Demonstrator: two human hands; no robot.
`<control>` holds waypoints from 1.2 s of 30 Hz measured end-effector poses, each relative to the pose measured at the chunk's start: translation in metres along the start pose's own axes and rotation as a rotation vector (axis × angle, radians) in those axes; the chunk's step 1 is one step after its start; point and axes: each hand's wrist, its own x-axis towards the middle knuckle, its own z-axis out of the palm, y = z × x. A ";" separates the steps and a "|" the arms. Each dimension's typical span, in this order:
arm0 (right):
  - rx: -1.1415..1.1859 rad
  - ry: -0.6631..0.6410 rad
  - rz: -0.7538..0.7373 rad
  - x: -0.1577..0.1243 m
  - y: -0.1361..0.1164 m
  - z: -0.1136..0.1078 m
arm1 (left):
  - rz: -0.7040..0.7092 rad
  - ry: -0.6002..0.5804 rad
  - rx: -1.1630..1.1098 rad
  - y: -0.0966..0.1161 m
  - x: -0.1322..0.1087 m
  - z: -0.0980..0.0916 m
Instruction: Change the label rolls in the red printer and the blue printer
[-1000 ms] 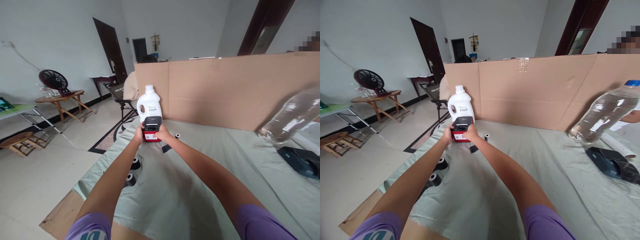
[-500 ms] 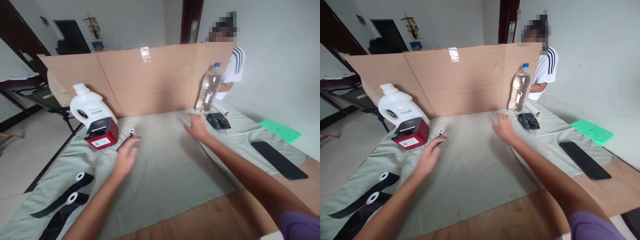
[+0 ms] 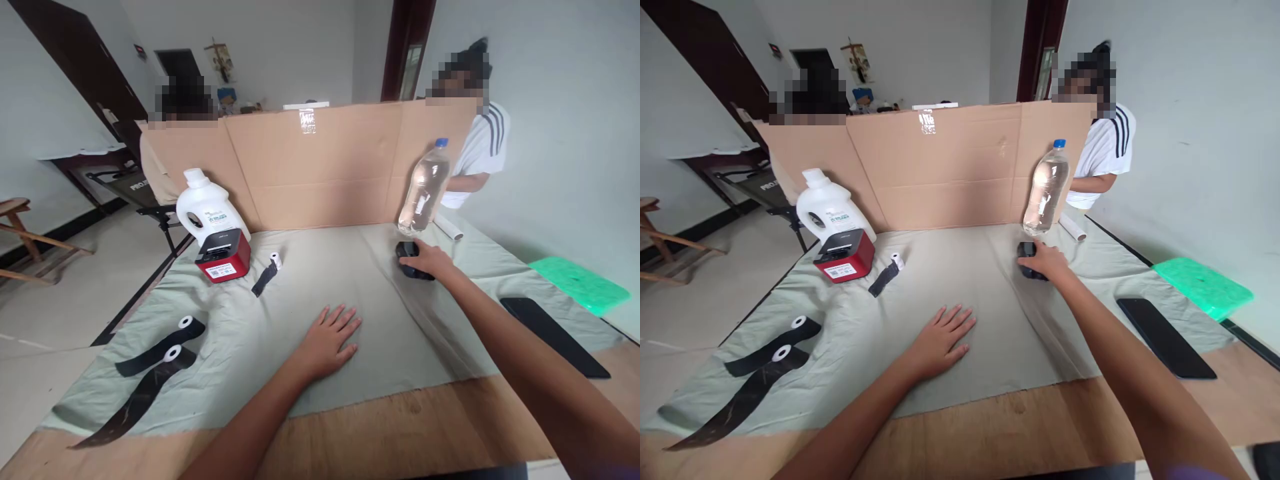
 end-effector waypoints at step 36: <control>0.771 0.004 -0.282 -0.073 -0.113 0.112 | -0.413 0.625 -0.529 -0.063 0.023 -0.031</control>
